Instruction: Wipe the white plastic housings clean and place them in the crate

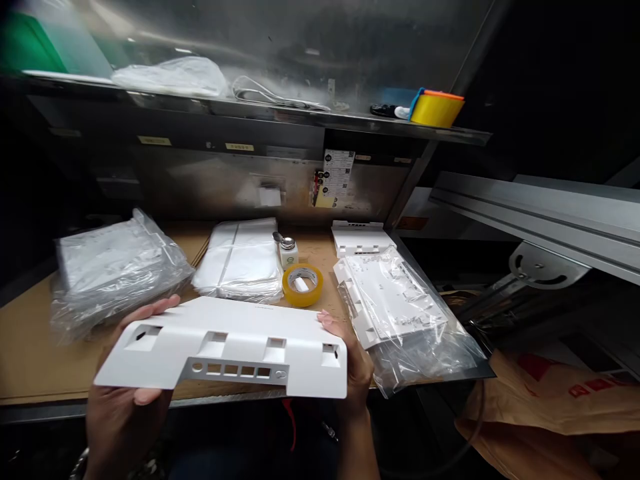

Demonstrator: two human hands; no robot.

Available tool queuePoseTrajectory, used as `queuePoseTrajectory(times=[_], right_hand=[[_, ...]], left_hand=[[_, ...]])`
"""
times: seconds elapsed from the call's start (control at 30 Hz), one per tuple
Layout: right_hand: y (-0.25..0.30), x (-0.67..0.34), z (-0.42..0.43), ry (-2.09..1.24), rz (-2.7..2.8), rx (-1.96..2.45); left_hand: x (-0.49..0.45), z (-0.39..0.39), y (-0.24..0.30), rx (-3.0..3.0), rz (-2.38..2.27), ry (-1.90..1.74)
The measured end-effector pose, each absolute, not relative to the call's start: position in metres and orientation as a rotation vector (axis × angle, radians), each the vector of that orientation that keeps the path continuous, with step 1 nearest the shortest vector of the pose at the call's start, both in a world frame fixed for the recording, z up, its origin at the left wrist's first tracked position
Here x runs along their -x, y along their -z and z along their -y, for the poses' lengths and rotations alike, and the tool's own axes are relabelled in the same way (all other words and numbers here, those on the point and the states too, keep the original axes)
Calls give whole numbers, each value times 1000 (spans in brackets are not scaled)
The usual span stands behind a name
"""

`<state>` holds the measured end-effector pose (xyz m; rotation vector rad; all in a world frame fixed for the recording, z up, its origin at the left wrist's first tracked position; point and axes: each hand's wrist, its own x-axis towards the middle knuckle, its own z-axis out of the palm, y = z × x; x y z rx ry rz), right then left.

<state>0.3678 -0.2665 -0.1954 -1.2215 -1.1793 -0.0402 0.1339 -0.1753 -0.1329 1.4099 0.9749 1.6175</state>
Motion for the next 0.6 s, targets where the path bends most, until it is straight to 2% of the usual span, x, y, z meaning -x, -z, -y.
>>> queuePoseTrajectory(times=[0.17, 0.33, 0.6], right_hand=[[200, -378, 266, 81, 1235, 1145], [200, -381, 266, 92, 1285, 1143], [216, -396, 267, 7, 1244, 1231]], left_hand=[[-142, 173, 137, -1196, -810, -1695], [-143, 176, 136, -1021, -693, -1456], [-139, 180, 137, -1003, -659, -1390]])
